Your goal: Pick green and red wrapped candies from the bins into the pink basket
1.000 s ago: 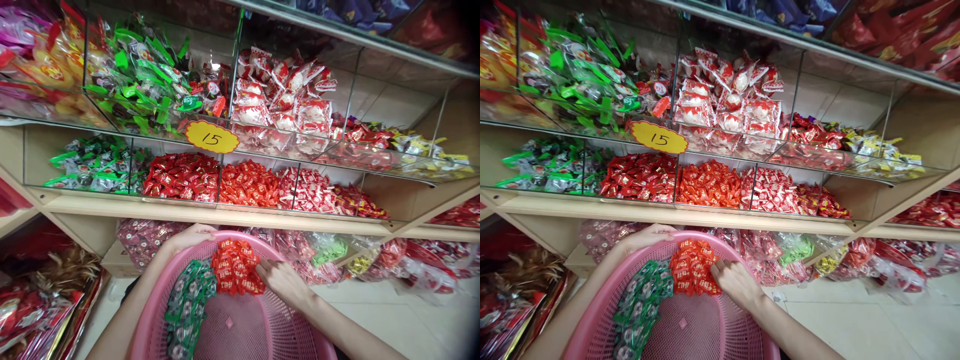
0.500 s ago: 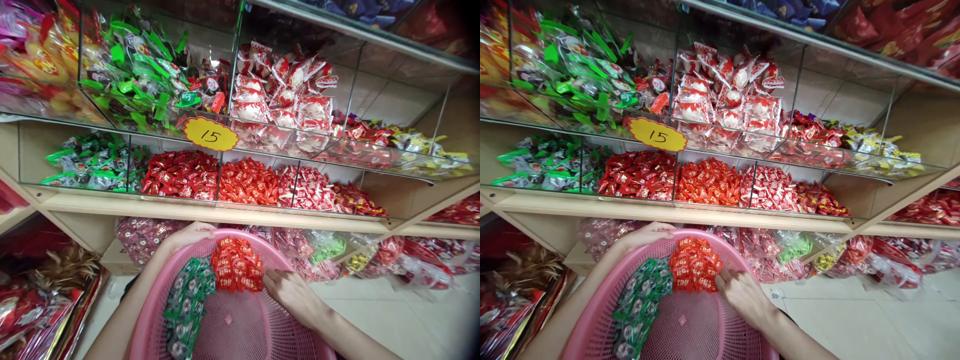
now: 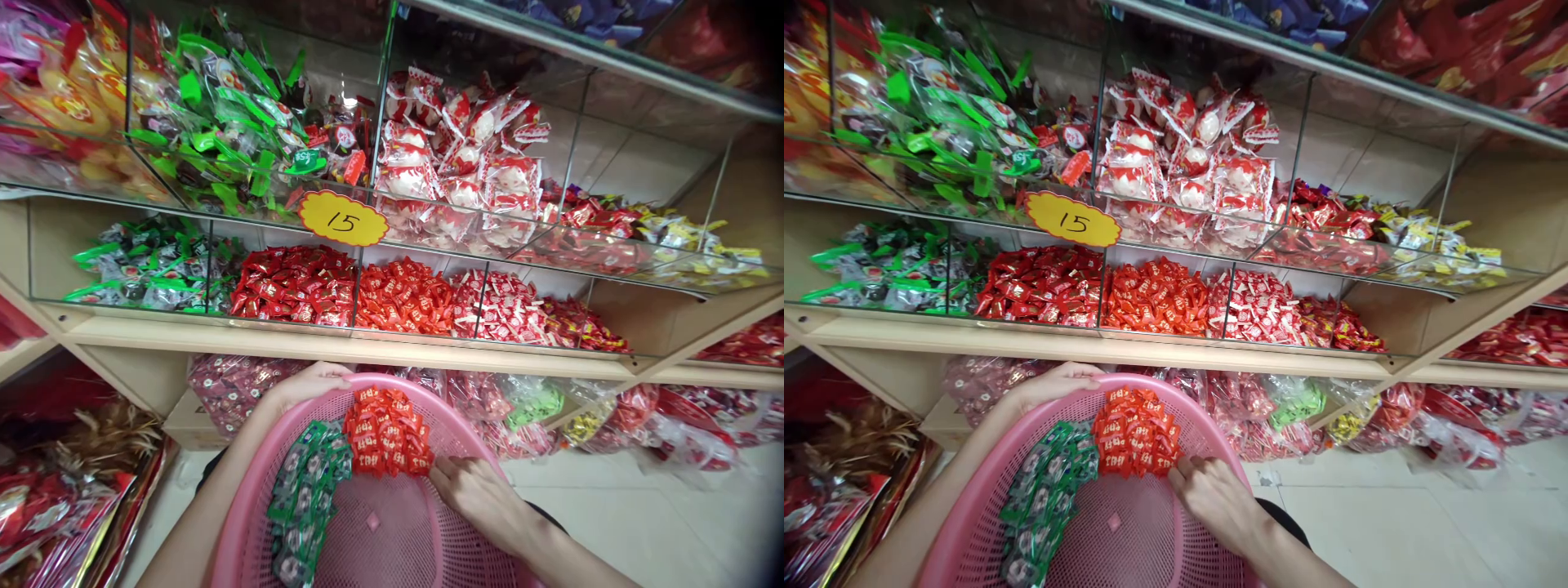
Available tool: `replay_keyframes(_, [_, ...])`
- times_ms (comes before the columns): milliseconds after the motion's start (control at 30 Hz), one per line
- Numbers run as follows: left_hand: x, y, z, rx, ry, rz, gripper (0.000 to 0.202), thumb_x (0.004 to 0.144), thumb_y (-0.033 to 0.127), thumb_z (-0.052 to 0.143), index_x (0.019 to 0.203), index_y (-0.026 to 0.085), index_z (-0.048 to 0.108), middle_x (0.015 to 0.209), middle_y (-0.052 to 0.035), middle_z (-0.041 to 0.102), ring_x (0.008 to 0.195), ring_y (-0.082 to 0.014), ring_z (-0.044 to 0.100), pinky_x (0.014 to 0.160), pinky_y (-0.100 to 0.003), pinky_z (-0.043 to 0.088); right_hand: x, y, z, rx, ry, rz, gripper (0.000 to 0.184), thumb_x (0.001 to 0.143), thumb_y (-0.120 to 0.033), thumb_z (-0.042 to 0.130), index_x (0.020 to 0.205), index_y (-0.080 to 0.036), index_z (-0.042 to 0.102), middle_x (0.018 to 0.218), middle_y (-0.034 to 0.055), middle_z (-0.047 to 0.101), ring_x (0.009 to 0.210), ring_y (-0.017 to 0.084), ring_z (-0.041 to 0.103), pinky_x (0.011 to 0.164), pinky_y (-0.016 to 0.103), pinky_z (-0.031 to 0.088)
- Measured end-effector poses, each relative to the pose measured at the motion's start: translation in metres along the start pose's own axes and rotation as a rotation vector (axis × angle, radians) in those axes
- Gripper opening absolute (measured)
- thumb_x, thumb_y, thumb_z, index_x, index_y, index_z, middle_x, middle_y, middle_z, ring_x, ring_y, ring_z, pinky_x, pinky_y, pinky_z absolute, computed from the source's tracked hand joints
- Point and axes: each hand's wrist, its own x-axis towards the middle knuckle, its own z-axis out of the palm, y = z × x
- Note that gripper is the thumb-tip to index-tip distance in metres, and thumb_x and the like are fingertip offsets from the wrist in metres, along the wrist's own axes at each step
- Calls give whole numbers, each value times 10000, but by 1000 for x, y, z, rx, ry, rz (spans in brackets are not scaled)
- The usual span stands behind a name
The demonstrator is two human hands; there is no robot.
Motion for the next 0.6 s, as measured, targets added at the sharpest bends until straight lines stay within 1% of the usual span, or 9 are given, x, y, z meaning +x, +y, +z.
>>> replay_keyframes(100, [1, -1, 0, 1, 14, 5, 413, 664, 392, 605, 992, 146, 658, 945, -32, 680, 830, -160, 561, 717, -218, 404, 6, 0, 3, -25, -42, -1, 158, 805, -31, 456, 768, -184, 472, 717, 6, 591, 603, 162, 565, 466, 297, 277])
replay_keyframes(267, [0, -3, 0, -25, 25, -5, 427, 648, 404, 618, 982, 141, 655, 971, -35, 673, 860, -175, 569, 736, -232, 415, 18, 1, 5, -46, -81, -5, 158, 812, -32, 452, 841, -180, 500, 758, 14, 611, 632, 165, 584, 466, 297, 313])
replay_keyframes(400, [0, 0, 1, -6, 23, -16, 439, 654, 399, 610, 1002, 133, 650, 952, -40, 677, 845, -176, 572, 743, -239, 412, 22, 0, 5, -56, -84, -21, 154, 809, -39, 465, 848, -184, 502, 772, 15, 611, 649, 164, 584, 471, 292, 325])
replay_keyframes(600, [-1, 1, 0, 19, 8, 9, 425, 676, 385, 590, 1018, 139, 649, 937, -38, 679, 837, -166, 572, 763, -243, 404, 23, -2, 3, -48, -66, -29, 142, 793, -38, 485, 830, -174, 498, 759, 26, 604, 629, 181, 584, 452, 307, 326])
